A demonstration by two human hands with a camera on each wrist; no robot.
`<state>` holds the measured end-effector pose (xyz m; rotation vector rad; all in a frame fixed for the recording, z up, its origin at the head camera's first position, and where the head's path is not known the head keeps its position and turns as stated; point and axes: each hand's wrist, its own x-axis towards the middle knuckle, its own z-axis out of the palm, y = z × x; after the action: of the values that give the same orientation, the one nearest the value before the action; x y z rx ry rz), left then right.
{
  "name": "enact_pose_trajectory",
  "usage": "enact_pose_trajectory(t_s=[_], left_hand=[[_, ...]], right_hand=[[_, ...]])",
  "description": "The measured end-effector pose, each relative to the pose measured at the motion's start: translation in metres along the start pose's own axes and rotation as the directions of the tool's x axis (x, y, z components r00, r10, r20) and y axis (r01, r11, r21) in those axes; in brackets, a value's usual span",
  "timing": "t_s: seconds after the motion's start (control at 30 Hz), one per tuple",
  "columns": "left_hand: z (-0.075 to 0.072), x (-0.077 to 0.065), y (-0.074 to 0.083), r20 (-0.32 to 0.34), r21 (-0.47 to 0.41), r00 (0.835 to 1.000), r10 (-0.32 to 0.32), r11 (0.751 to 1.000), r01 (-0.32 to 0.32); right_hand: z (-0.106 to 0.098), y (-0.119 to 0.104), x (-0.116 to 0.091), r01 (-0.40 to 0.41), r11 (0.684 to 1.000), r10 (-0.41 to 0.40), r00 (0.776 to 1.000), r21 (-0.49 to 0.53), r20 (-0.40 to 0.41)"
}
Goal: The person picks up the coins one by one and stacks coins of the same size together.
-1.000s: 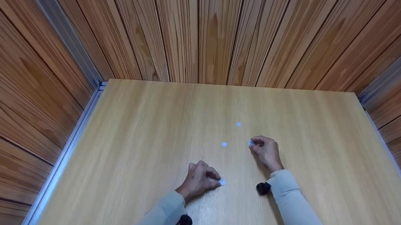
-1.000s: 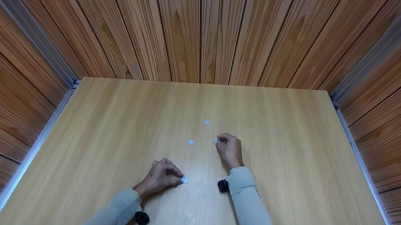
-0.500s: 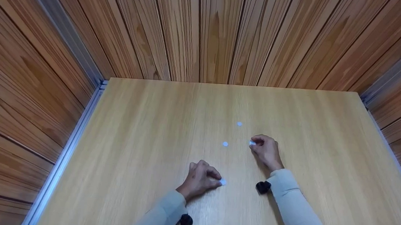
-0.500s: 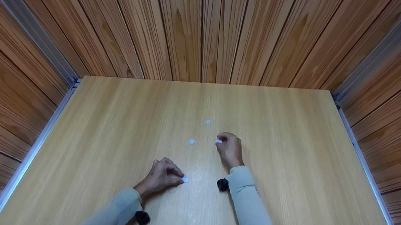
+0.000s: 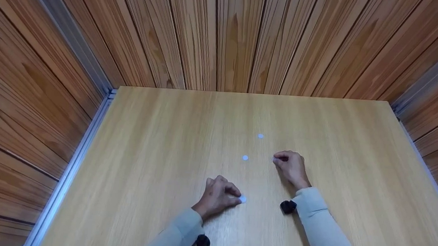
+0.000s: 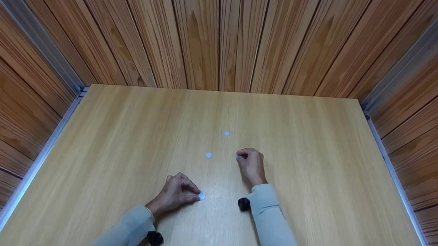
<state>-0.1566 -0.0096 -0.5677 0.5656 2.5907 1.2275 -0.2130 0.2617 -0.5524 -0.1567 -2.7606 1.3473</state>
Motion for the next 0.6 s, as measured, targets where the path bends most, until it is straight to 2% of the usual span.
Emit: enact_pose_trajectory(t_s=[0.17, 0.37, 0.6], left_hand=[[0.001, 0.0, 0.0, -0.002, -0.012, 1.0, -0.006, 1.0, 0.005], [0.001, 0.0, 0.0, -0.006, -0.011, 1.0, -0.028, 1.0, 0.028], [0.001, 0.0, 0.001, -0.007, 0.002, 1.0, -0.026, 1.0, 0.026]], right_hand=[[-0.001, 0.002, -0.002, -0.076, 0.995, 0.075, 0.997, 0.067, 0.027], [-0.001, 0.002, -0.006, -0.199, 0.965, 0.187, 0.979, 0.172, 0.084], [-0.002, 0.004, -0.012, -0.197, 0.957, 0.178, 0.979, 0.213, 0.104]])
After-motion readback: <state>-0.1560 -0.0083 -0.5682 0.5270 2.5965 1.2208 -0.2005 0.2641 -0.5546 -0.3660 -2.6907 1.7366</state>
